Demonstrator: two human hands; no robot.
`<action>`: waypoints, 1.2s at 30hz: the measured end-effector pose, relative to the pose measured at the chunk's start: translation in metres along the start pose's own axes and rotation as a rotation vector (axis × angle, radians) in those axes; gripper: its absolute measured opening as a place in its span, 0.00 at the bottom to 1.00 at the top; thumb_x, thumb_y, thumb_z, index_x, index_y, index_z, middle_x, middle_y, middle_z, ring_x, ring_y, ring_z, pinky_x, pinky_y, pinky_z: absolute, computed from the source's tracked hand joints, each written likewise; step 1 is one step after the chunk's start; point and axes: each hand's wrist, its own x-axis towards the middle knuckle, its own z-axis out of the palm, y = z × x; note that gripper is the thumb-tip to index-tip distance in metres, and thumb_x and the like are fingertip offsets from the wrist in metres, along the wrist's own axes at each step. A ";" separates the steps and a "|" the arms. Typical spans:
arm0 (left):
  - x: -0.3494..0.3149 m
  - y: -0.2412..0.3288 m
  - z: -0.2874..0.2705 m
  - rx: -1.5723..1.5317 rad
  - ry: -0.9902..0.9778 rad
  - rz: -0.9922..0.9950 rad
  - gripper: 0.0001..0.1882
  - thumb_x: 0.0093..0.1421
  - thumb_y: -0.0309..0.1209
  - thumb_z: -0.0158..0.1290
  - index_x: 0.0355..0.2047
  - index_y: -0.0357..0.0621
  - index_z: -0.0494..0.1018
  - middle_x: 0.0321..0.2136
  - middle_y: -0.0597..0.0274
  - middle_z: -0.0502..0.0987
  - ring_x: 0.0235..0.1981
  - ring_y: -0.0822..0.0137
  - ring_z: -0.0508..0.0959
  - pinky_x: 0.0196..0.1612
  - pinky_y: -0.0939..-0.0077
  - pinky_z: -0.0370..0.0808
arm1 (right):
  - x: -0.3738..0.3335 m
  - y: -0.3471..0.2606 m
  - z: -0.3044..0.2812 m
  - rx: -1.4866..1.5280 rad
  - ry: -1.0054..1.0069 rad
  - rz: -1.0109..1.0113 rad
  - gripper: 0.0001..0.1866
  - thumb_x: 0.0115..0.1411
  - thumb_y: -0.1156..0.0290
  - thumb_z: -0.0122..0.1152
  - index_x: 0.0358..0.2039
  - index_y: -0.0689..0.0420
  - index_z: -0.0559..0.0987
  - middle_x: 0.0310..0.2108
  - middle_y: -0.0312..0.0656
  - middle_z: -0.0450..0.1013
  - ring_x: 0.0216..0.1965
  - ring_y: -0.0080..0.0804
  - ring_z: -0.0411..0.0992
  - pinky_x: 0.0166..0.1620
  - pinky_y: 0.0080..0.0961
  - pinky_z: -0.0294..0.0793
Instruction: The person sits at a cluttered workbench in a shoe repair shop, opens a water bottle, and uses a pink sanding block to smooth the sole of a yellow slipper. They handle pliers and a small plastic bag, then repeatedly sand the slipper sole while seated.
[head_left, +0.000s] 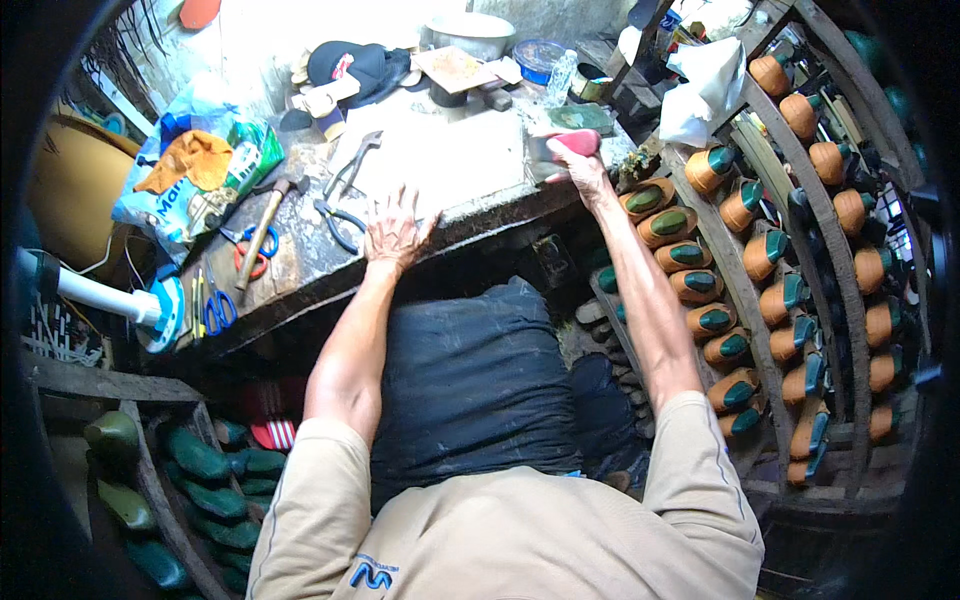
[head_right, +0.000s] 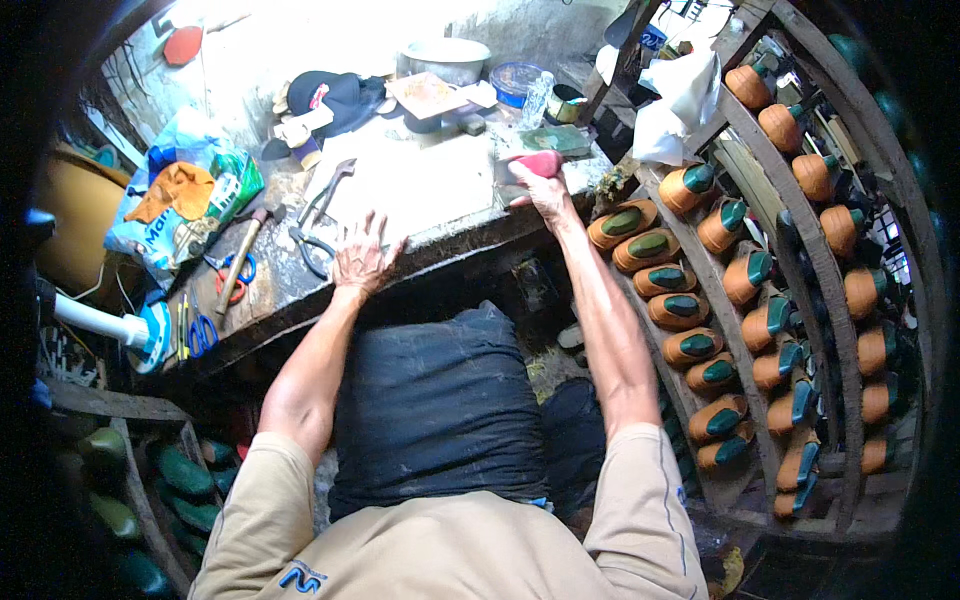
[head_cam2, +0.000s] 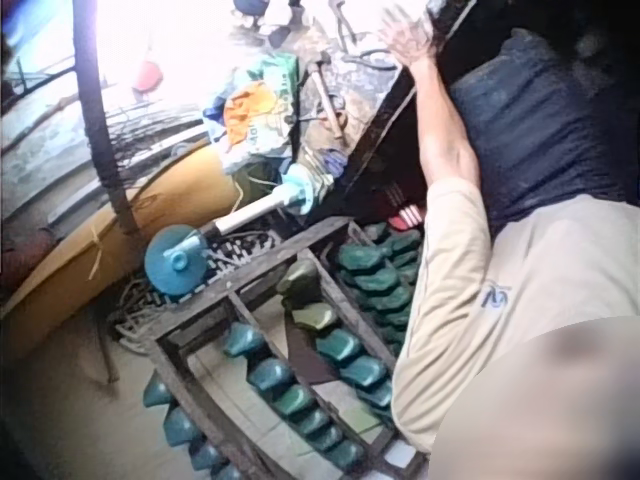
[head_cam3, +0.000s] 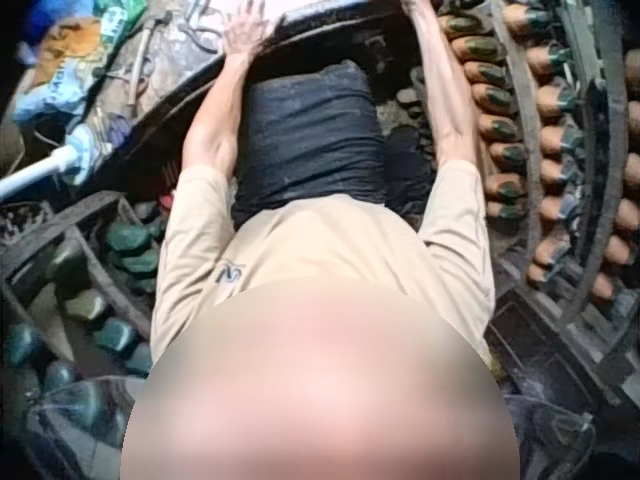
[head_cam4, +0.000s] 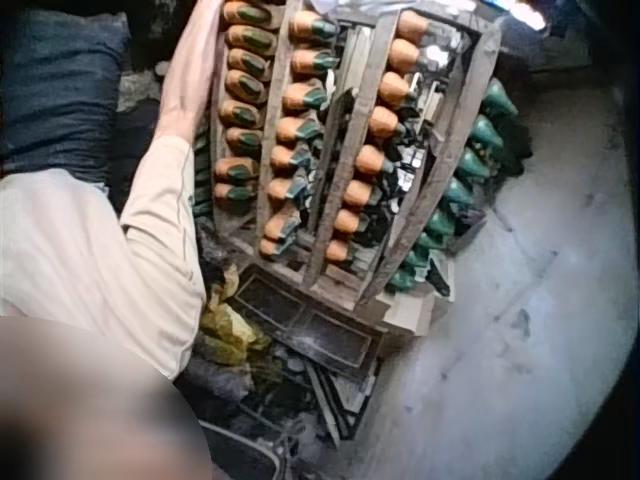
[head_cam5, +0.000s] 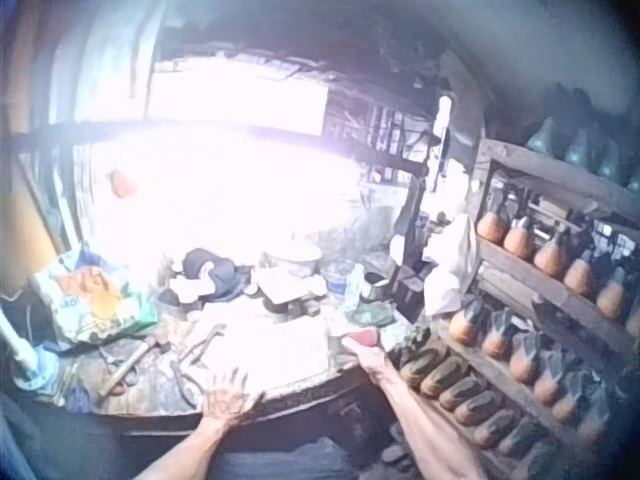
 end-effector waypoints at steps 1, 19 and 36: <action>-0.001 0.000 0.000 0.007 -0.007 -0.003 0.38 0.72 0.61 0.52 0.69 0.46 0.73 0.70 0.48 0.73 0.69 0.45 0.72 0.76 0.43 0.60 | 0.001 0.007 0.002 0.066 0.154 -0.073 0.21 0.69 0.55 0.73 0.55 0.56 0.85 0.47 0.38 0.81 0.46 0.32 0.81 0.34 0.32 0.90; 0.000 -0.002 0.010 0.089 -0.017 0.004 0.38 0.74 0.62 0.50 0.70 0.45 0.74 0.72 0.48 0.72 0.71 0.48 0.72 0.77 0.43 0.59 | -0.036 0.066 0.017 0.503 0.660 0.301 0.11 0.66 0.60 0.72 0.40 0.54 0.86 0.35 0.38 0.82 0.26 0.29 0.81 0.19 0.22 0.73; -0.001 -0.003 0.012 0.070 0.035 0.017 0.37 0.74 0.62 0.51 0.69 0.46 0.75 0.70 0.48 0.73 0.70 0.48 0.73 0.76 0.42 0.60 | -0.009 0.024 -0.010 -0.716 0.309 -0.423 0.12 0.72 0.63 0.67 0.50 0.54 0.86 0.36 0.46 0.87 0.37 0.48 0.86 0.40 0.43 0.81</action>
